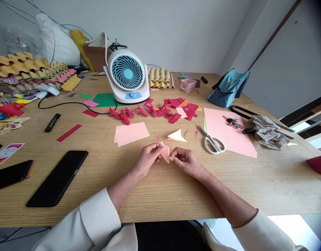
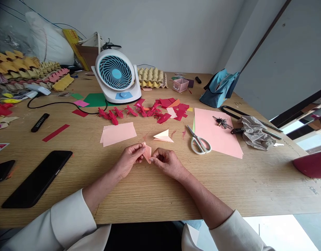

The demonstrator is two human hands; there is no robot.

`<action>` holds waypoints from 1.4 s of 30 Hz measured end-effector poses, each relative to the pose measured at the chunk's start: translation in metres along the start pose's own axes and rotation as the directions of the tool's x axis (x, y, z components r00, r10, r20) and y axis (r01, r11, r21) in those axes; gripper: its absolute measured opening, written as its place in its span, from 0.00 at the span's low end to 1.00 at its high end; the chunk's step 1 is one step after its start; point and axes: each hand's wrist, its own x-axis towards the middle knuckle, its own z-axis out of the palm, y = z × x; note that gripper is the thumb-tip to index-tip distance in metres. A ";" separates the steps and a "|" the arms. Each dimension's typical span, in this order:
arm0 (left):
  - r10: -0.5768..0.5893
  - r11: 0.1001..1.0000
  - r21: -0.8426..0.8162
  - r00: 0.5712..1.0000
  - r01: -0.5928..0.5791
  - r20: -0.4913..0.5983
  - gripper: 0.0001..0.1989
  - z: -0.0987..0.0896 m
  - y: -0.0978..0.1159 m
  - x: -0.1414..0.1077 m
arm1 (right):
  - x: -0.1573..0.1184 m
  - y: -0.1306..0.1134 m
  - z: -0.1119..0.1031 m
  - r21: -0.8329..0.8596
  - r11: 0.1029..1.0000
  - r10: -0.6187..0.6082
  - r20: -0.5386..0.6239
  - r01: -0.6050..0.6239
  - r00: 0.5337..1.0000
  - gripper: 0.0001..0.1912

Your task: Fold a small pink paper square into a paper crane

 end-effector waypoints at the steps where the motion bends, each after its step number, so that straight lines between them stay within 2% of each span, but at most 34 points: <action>1: -0.004 1.000 0.010 1.000 0.003 0.014 0.20 -0.001 0.000 0.000 | 0.000 0.000 -0.001 0.009 1.000 -0.020 -0.040 0.021 0.999 0.12; 4: 0.019 0.998 0.052 0.999 -0.021 0.034 0.19 -0.002 -0.002 0.002 | 0.001 -0.001 -0.001 0.000 0.998 -0.063 -0.136 0.063 0.989 0.06; 9: 0.107 0.988 0.118 0.994 -0.104 -0.017 0.17 -0.004 -0.012 0.005 | 0.000 -0.002 0.002 -0.088 0.992 -0.102 -0.108 0.093 0.989 0.07; 12: 0.131 0.979 0.160 0.991 -0.129 -0.001 0.16 -0.005 -0.016 0.006 | 0.000 -0.002 0.001 -0.139 0.984 -0.126 -0.103 0.111 0.987 0.07; 18: 0.082 0.987 0.135 0.996 -0.086 0.034 0.12 -0.002 -0.011 0.004 | -0.001 0.000 -0.001 -0.255 0.938 -0.247 -0.010 0.236 0.969 0.11; 22: 0.001 0.998 0.064 1.000 -0.001 0.000 0.12 -0.001 -0.005 0.002 | -0.003 0.002 -0.002 -0.281 0.920 -0.265 0.069 0.273 0.962 0.17; 26: -0.047 0.998 0.040 0.999 0.047 -0.004 0.13 -0.001 -0.004 0.002 | -0.004 0.002 -0.003 -0.307 0.908 -0.271 0.086 0.284 0.959 0.17; 31: 0.004 0.995 0.099 1.000 -0.007 0.028 0.12 -0.001 -0.008 0.002 | -0.004 -0.001 -0.005 -0.324 0.907 -0.258 0.081 0.270 0.963 0.11; 42: 0.063 0.975 0.213 0.998 -0.068 0.029 0.11 -0.003 -0.010 0.003 | -0.004 0.000 -0.004 -0.337 0.891 -0.304 0.055 0.304 0.951 0.12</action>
